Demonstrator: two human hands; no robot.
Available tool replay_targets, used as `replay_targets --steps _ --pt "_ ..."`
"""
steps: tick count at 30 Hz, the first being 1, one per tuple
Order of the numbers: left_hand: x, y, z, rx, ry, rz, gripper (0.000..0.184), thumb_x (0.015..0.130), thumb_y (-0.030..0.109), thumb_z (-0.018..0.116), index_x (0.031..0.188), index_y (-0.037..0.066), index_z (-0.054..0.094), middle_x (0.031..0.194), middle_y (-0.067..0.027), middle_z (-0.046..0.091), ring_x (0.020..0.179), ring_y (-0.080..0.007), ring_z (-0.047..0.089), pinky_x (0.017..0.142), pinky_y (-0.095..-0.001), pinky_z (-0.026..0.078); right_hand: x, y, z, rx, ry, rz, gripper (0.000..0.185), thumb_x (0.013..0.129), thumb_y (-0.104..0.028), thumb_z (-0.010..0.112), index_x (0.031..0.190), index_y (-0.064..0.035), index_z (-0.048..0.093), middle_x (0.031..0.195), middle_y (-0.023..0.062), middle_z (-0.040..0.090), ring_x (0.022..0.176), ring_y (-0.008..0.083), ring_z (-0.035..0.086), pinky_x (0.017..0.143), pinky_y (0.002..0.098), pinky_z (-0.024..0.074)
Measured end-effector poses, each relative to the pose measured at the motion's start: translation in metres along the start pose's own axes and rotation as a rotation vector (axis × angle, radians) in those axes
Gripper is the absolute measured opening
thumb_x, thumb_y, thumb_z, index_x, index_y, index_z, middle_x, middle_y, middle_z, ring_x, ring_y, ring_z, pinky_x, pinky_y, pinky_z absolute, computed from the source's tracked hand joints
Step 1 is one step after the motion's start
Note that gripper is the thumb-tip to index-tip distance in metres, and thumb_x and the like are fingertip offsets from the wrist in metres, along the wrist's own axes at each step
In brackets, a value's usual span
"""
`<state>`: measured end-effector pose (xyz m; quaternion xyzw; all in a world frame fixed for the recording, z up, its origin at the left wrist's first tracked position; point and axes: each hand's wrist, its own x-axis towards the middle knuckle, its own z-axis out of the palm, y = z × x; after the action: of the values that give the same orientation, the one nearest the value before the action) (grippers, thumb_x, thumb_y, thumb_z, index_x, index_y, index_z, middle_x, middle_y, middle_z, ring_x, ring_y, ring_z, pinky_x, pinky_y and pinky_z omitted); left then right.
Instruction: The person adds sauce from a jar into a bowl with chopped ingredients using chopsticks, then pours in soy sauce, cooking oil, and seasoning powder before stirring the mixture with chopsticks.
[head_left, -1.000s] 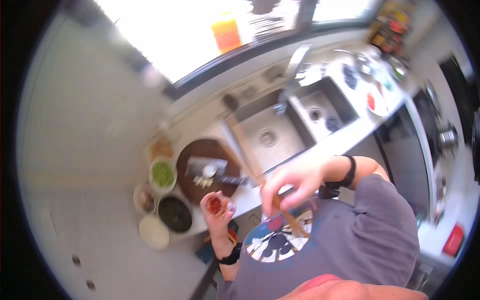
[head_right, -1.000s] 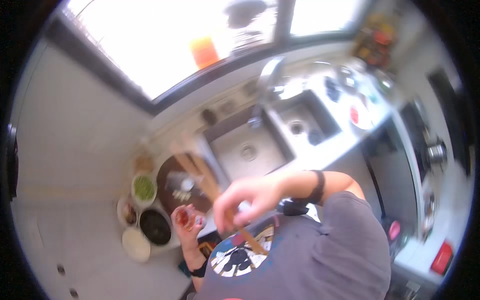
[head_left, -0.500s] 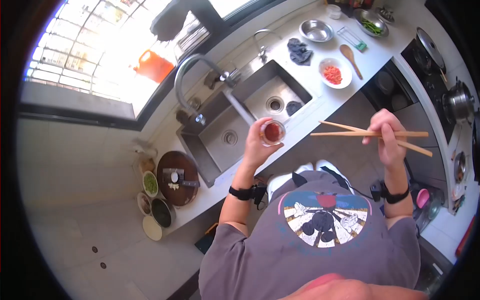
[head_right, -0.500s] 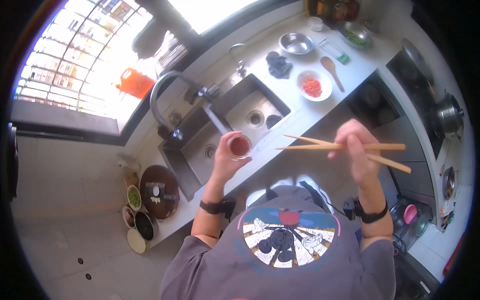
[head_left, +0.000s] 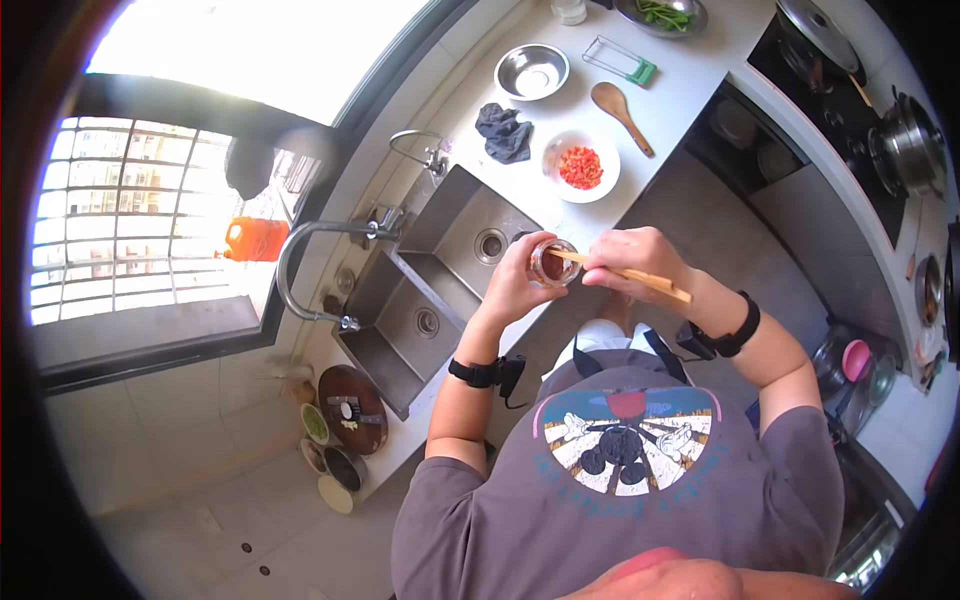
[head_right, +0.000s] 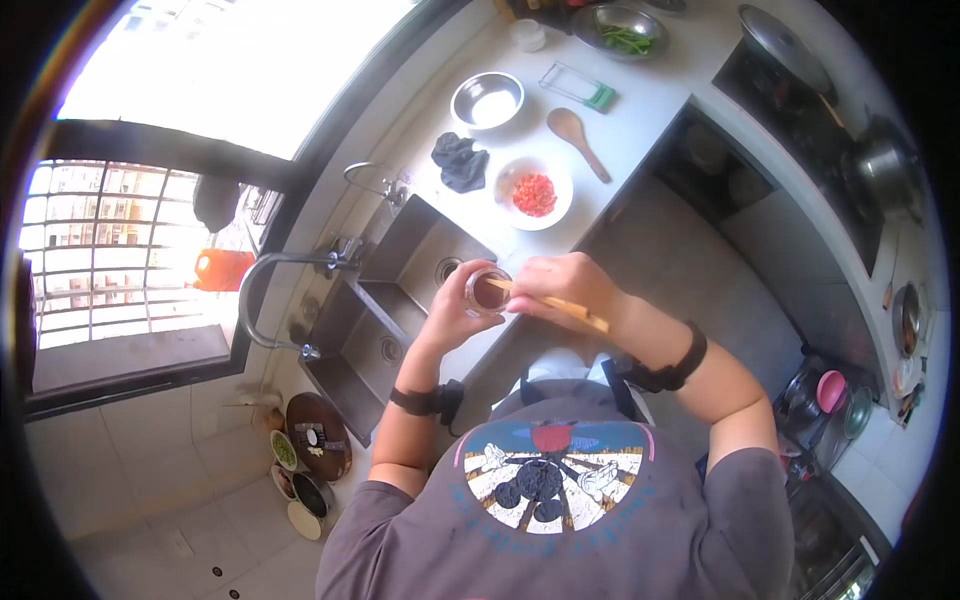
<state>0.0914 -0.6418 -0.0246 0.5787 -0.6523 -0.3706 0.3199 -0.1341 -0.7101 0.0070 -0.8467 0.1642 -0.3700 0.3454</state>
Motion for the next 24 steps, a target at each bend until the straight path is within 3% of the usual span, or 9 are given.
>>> replay_targets --steps 1,3,4,5,7,13,15,21,24 --pt "0.01 -0.001 0.001 0.095 -0.006 0.009 0.071 0.054 0.011 0.083 0.118 0.008 0.053 0.109 -0.0108 0.058 0.103 -0.0269 0.057 0.089 -0.0356 0.047 0.001 0.018 0.0 0.0 0.001 0.003 0.015 0.082 -0.019 0.067 0.078 -0.0059 0.061 0.075 0.0092 0.059 0.062 0.0254 0.057 0.056 0.0325 0.0467" --pt "0.032 -0.009 0.008 0.098 -0.016 0.026 0.071 0.053 0.012 0.083 0.118 0.009 0.053 0.108 -0.0106 0.059 0.103 -0.0283 0.056 0.088 -0.0366 0.047 0.007 0.051 -0.005 0.159 0.024 0.178 0.015 0.085 -0.019 0.065 0.083 -0.0047 0.062 0.074 0.0093 0.06 0.061 0.0202 0.06 0.055 0.0325 0.0468" --pt "0.044 -0.01 0.011 0.12 -0.005 -0.013 0.071 0.053 0.012 0.082 0.117 0.009 0.053 0.107 -0.01 0.059 0.102 -0.0286 0.056 0.088 -0.0367 0.047 0.009 0.063 -0.01 0.296 -0.026 0.421 0.018 0.09 -0.019 0.061 0.089 -0.0014 0.062 0.074 0.0086 0.062 0.061 0.0148 0.061 0.053 0.0297 0.049" --pt "0.056 -0.011 0.015 0.139 0.01 -0.055 0.071 0.052 0.012 0.082 0.117 0.01 0.054 0.106 -0.0094 0.06 0.102 -0.0288 0.056 0.087 -0.0368 0.047 0.011 0.079 -0.012 0.288 -0.034 0.426 0.018 0.09 -0.019 0.061 0.089 -0.0014 0.062 0.074 0.0086 0.062 0.061 0.0148 0.061 0.053 0.0297 0.049" --pt "0.081 -0.015 0.02 0.14 0.02 -0.085 0.068 0.053 0.014 0.082 0.116 0.011 0.054 0.106 -0.0088 0.06 0.101 -0.0297 0.055 0.086 -0.0376 0.047 0.009 0.116 -0.004 0.716 0.265 0.797 0.023 0.093 -0.021 0.057 0.093 0.0019 0.061 0.077 0.0076 0.063 0.059 0.0134 0.06 0.052 0.0271 0.0518" --pt "0.138 -0.043 0.036 0.359 0.096 -0.139 0.067 0.055 0.018 0.081 0.116 0.011 0.053 0.108 -0.0099 0.06 0.104 -0.0306 0.054 0.089 -0.0399 0.046 0.008 0.202 -0.014 0.926 0.443 1.017 0.029 0.096 -0.025 0.05 0.086 0.0005 0.058 0.073 0.0091 0.059 0.053 0.0162 0.06 0.051 0.027 0.054" --pt "0.148 -0.051 0.042 0.368 0.107 -0.204 0.067 0.056 0.019 0.08 0.116 0.011 0.053 0.109 -0.01 0.06 0.105 -0.0305 0.054 0.089 -0.0401 0.046 0.012 0.222 -0.023 1.001 0.538 1.178 0.029 0.095 -0.027 0.051 0.083 -0.0009 0.057 0.073 0.0095 0.06 0.052 0.0161 0.06 0.051 0.0268 0.0537" --pt "0.156 -0.079 0.059 0.597 0.339 -0.363 0.059 0.06 0.019 0.077 0.114 0.012 0.054 0.105 -0.0097 0.061 0.1 -0.0307 0.056 0.084 -0.0396 0.048 0.029 0.268 -0.04 0.905 0.363 1.078 0.026 0.094 -0.026 0.055 0.085 -0.0015 0.057 0.071 0.0079 0.061 0.055 0.0148 0.061 0.053 0.0258 0.0537" --pt "0.153 -0.083 0.069 0.625 0.435 -0.501 0.057 0.06 0.018 0.077 0.112 0.011 0.054 0.104 -0.0099 0.061 0.098 -0.0315 0.056 0.084 -0.0409 0.048 0.036 0.288 -0.033 0.784 0.146 0.812 0.02 0.091 -0.018 0.059 0.087 0.0015 0.058 0.079 0.0092 0.063 0.064 0.015 0.063 0.063 0.0239 0.0532"
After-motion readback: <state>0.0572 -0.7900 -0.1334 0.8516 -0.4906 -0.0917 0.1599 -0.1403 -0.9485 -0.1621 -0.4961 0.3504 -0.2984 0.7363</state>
